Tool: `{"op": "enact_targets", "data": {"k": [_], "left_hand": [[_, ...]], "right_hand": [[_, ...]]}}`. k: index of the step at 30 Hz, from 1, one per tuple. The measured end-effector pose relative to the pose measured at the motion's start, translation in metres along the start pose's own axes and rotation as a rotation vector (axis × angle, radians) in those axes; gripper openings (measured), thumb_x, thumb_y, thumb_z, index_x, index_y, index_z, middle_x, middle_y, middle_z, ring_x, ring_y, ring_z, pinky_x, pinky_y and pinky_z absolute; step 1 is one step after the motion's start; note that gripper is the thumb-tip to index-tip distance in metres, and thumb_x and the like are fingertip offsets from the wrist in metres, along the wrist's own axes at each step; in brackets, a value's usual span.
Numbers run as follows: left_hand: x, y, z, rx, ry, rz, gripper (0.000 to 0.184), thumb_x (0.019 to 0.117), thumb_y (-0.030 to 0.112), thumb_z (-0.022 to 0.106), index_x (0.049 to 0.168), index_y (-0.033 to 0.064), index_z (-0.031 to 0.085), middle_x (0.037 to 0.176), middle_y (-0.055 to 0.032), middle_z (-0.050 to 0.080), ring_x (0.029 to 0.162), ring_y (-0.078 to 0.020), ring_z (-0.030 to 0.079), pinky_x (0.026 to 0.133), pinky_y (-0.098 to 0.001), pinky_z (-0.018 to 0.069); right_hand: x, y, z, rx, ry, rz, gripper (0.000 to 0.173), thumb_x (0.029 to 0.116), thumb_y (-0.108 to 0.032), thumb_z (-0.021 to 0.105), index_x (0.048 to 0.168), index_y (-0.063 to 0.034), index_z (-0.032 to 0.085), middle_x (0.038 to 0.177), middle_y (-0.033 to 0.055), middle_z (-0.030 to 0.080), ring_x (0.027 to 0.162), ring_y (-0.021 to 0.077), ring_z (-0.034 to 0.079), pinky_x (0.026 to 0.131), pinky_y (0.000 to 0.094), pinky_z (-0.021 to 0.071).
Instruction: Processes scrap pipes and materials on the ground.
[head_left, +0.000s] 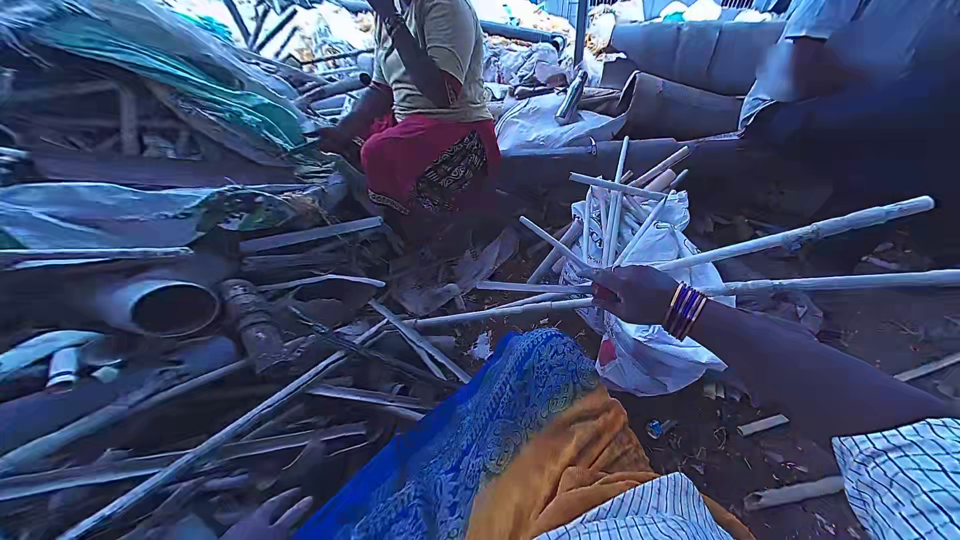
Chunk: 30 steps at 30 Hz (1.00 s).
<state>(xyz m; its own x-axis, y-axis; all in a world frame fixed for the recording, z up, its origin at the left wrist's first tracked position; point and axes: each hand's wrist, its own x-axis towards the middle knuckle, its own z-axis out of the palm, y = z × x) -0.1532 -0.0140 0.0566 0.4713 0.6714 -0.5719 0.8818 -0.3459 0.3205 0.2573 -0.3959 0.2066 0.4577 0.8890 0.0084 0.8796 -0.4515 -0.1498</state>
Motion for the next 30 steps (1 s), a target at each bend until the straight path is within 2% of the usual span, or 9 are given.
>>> {"op": "enact_targets", "data": {"k": [4, 6, 11, 13, 16, 21, 24, 27, 30], "left_hand": [[-0.012, -0.048, 0.005, -0.008, 0.002, -0.174, 0.052, 0.1093, 0.033, 0.051, 0.149, -0.0013, 0.049, 0.143, -0.0305, 0.055, 0.137, -0.0454, 0.051, 0.116, -0.0587, 0.035], [-0.023, -0.059, 0.009, -0.028, -0.028, -0.237, 0.052, 0.1092, 0.033, 0.051, 0.148, -0.0016, 0.049, 0.143, -0.03, 0.055, 0.137, -0.044, 0.051, 0.117, -0.0578, 0.0341], [-0.032, -0.052, 0.002, -0.017, -0.087, -0.32, 0.057, 0.1097, 0.036, 0.049, 0.153, -0.0007, 0.042, 0.15, -0.0279, 0.05, 0.144, -0.0405, 0.045, 0.12, -0.0553, 0.0301], [-0.029, -0.036, 0.006, -0.011, -0.076, -0.32, 0.061, 0.1092, 0.038, 0.049, 0.155, -0.0003, 0.039, 0.152, -0.0274, 0.048, 0.145, -0.0392, 0.044, 0.12, -0.0547, 0.0306], [-0.018, -0.002, 0.019, -0.036, -0.113, -0.208, 0.068, 0.108, 0.047, 0.047, 0.157, 0.0015, 0.035, 0.155, -0.0251, 0.044, 0.145, -0.0378, 0.043, 0.12, -0.0535, 0.0329], [-0.005, 0.046, 0.061, 0.081, -0.454, 0.013, 0.081, 0.1047, 0.063, 0.038, 0.163, 0.0074, 0.026, 0.161, -0.0254, 0.035, 0.146, -0.0426, 0.04, 0.117, -0.0622, 0.0335], [-0.015, 0.057, 0.075, 0.205, -0.79, 0.193, 0.062, 0.1141, 0.038, 0.028, 0.155, -0.0094, 0.032, 0.163, -0.0298, 0.028, 0.147, -0.0497, 0.035, 0.117, -0.0642, 0.0288], [-0.009, 0.059, 0.084, 0.261, -0.981, 0.376, 0.047, 0.1139, 0.012, 0.028, 0.155, -0.0093, 0.031, 0.161, -0.032, 0.03, 0.144, -0.0504, 0.039, 0.116, -0.0615, 0.029], [0.002, 0.049, 0.108, 0.203, -0.977, 0.408, 0.047, 0.1144, 0.016, 0.027, 0.147, -0.0139, 0.041, 0.145, -0.0379, 0.047, 0.135, -0.0518, 0.048, 0.111, -0.064, 0.036]], "right_hand": [[0.096, -0.064, 0.046, 0.272, 0.335, -0.245, 0.047, 0.0944, -0.014, 0.068, 0.138, 0.0027, 0.059, 0.084, 0.0222, 0.069, 0.072, 0.0378, 0.068, 0.07, 0.0561, 0.0547], [0.132, -0.108, 0.057, 0.549, 0.36, -0.127, 0.049, 0.098, -0.017, 0.067, 0.14, 0.0035, 0.053, 0.089, 0.0231, 0.068, 0.071, 0.0324, 0.066, 0.07, 0.0521, 0.0537], [0.218, -0.182, 0.104, 1.162, 0.164, 0.208, 0.041, 0.1014, -0.026, 0.065, 0.131, -0.0005, 0.052, 0.082, 0.007, 0.057, 0.058, 0.0108, 0.054, 0.057, 0.0295, 0.0508], [0.246, -0.2, 0.134, 1.256, 0.068, 0.32, 0.039, 0.0988, -0.019, 0.068, 0.129, 0.0009, 0.054, 0.082, 0.009, 0.058, 0.056, 0.0124, 0.054, 0.054, 0.0298, 0.0509], [0.281, -0.217, 0.176, 1.14, -0.13, 0.409, 0.045, 0.0974, -0.013, 0.069, 0.136, 0.0016, 0.051, 0.101, 0.0194, 0.063, 0.076, 0.0232, 0.062, 0.072, 0.0407, 0.0543], [0.313, -0.231, 0.258, 0.925, -0.336, 0.591, 0.045, 0.0965, -0.008, 0.064, 0.138, 0.0008, 0.049, 0.11, 0.0181, 0.062, 0.086, 0.0233, 0.064, 0.076, 0.0397, 0.0544], [0.307, -0.228, 0.313, 0.734, -0.37, 0.619, 0.051, 0.0949, -0.008, 0.065, 0.141, 0.004, 0.048, 0.132, 0.026, 0.059, 0.117, 0.0342, 0.063, 0.098, 0.0504, 0.0513], [0.292, -0.219, 0.351, 0.518, -0.455, 0.537, 0.058, 0.0956, -0.011, 0.065, 0.147, 0.0042, 0.043, 0.14, 0.0283, 0.056, 0.132, 0.0384, 0.055, 0.11, 0.0529, 0.0426], [0.291, -0.217, 0.37, 0.387, -0.582, 0.417, 0.066, 0.0978, -0.014, 0.065, 0.153, 0.0054, 0.035, 0.145, 0.0297, 0.052, 0.137, 0.0391, 0.052, 0.114, 0.0518, 0.0396]]}}
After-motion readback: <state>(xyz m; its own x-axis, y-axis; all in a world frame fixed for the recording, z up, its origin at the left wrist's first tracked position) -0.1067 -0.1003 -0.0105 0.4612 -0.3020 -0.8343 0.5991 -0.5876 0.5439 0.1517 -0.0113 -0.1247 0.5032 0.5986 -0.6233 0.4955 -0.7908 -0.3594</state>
